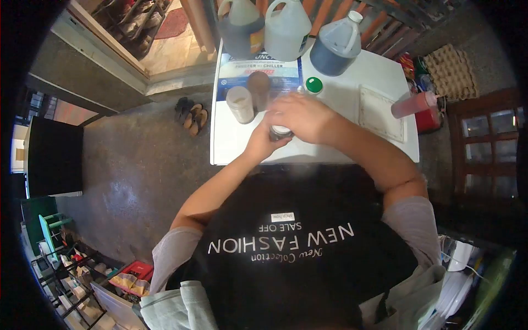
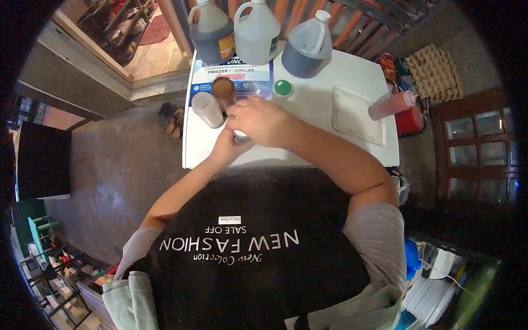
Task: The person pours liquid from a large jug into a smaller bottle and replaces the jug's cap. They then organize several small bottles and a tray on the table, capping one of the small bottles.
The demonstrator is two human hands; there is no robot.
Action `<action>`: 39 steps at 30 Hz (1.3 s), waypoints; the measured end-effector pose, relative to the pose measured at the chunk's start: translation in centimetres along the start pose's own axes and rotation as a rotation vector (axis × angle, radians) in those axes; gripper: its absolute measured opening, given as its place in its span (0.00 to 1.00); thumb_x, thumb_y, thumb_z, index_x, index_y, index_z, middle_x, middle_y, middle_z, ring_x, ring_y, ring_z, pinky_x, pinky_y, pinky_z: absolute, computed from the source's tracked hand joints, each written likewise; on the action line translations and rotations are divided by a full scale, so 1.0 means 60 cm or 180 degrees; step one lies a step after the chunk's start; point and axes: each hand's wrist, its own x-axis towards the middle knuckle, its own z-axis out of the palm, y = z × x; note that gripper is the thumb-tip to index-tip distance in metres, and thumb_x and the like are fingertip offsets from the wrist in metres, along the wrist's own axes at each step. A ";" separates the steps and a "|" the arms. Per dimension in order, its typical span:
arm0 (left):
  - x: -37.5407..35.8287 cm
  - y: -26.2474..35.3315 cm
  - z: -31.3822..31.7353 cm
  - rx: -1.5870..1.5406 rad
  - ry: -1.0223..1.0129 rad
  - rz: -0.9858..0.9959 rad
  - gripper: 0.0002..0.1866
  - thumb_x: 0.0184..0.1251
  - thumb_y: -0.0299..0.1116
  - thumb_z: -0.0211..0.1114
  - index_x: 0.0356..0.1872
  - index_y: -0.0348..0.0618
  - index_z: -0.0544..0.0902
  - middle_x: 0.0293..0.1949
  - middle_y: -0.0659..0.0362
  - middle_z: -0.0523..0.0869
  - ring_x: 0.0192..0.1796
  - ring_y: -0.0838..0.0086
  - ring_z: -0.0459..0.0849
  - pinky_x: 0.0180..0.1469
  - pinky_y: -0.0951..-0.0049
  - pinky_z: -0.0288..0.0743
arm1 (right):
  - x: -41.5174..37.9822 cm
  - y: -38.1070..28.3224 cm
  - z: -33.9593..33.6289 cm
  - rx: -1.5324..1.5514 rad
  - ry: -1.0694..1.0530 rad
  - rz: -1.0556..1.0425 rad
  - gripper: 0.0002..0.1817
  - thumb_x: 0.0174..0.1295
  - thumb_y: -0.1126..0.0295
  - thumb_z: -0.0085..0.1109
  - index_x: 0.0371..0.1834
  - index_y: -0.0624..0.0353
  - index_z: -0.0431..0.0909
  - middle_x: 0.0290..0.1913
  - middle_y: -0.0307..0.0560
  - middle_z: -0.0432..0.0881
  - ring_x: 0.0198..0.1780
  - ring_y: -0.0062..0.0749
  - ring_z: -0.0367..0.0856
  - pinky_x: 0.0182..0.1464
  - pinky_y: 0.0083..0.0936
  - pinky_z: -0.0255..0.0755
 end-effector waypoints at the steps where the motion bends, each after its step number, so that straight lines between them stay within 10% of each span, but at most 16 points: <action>1: 0.003 -0.003 0.001 0.0111 0.0066 0.0290 0.40 0.53 0.34 0.79 0.66 0.47 0.66 0.51 0.48 0.84 0.50 0.57 0.86 0.49 0.65 0.80 | 0.002 0.007 0.006 0.0257 -0.0034 -0.0418 0.19 0.52 0.66 0.70 0.49 0.51 0.81 0.52 0.51 0.81 0.57 0.44 0.80 0.53 0.39 0.77; 14: 0.002 0.043 -0.015 -0.0357 -0.0152 -0.0723 0.45 0.51 0.30 0.78 0.70 0.47 0.62 0.54 0.45 0.83 0.47 0.60 0.87 0.49 0.65 0.80 | 0.035 -0.021 -0.045 0.0036 -0.1102 0.0628 0.23 0.48 0.63 0.71 0.48 0.58 0.82 0.40 0.58 0.86 0.43 0.50 0.86 0.45 0.42 0.79; 17: -0.001 0.002 -0.011 -0.0093 -0.0236 0.0055 0.46 0.49 0.27 0.77 0.71 0.46 0.62 0.55 0.47 0.82 0.54 0.62 0.84 0.57 0.65 0.77 | 0.041 0.042 -0.018 0.0145 -0.0524 0.0568 0.19 0.47 0.61 0.70 0.39 0.61 0.84 0.33 0.52 0.87 0.40 0.46 0.88 0.41 0.41 0.81; 20: 0.011 0.005 -0.026 -0.0734 -0.0567 -0.0059 0.44 0.47 0.23 0.76 0.69 0.45 0.65 0.56 0.52 0.81 0.61 0.65 0.80 0.64 0.65 0.72 | 0.036 0.134 -0.003 0.2718 -0.1611 0.1343 0.29 0.49 0.66 0.70 0.58 0.56 0.79 0.47 0.50 0.86 0.50 0.39 0.85 0.49 0.37 0.79; 23: 0.022 0.016 -0.042 -0.1005 -0.0846 -0.0116 0.43 0.44 0.20 0.73 0.68 0.43 0.67 0.57 0.56 0.81 0.62 0.68 0.78 0.64 0.67 0.71 | -0.010 0.150 0.032 0.3025 -0.1377 0.0334 0.47 0.44 0.74 0.73 0.73 0.50 0.65 0.72 0.50 0.69 0.74 0.42 0.65 0.74 0.40 0.61; 32: 0.038 0.008 -0.054 -0.1075 -0.1413 -0.0427 0.39 0.43 0.22 0.74 0.64 0.42 0.73 0.55 0.58 0.83 0.60 0.71 0.79 0.64 0.67 0.72 | -0.016 0.069 0.112 0.2942 0.0197 -0.0172 0.48 0.30 0.63 0.87 0.64 0.49 0.76 0.74 0.48 0.67 0.76 0.47 0.60 0.75 0.43 0.56; 39: 0.035 0.016 -0.036 -0.1511 -0.1375 -0.0185 0.41 0.46 0.25 0.77 0.66 0.44 0.71 0.58 0.59 0.81 0.62 0.71 0.78 0.65 0.66 0.71 | -0.030 0.024 0.176 0.3111 0.1618 -0.0024 0.32 0.44 0.66 0.80 0.55 0.55 0.78 0.69 0.48 0.72 0.73 0.45 0.64 0.74 0.44 0.56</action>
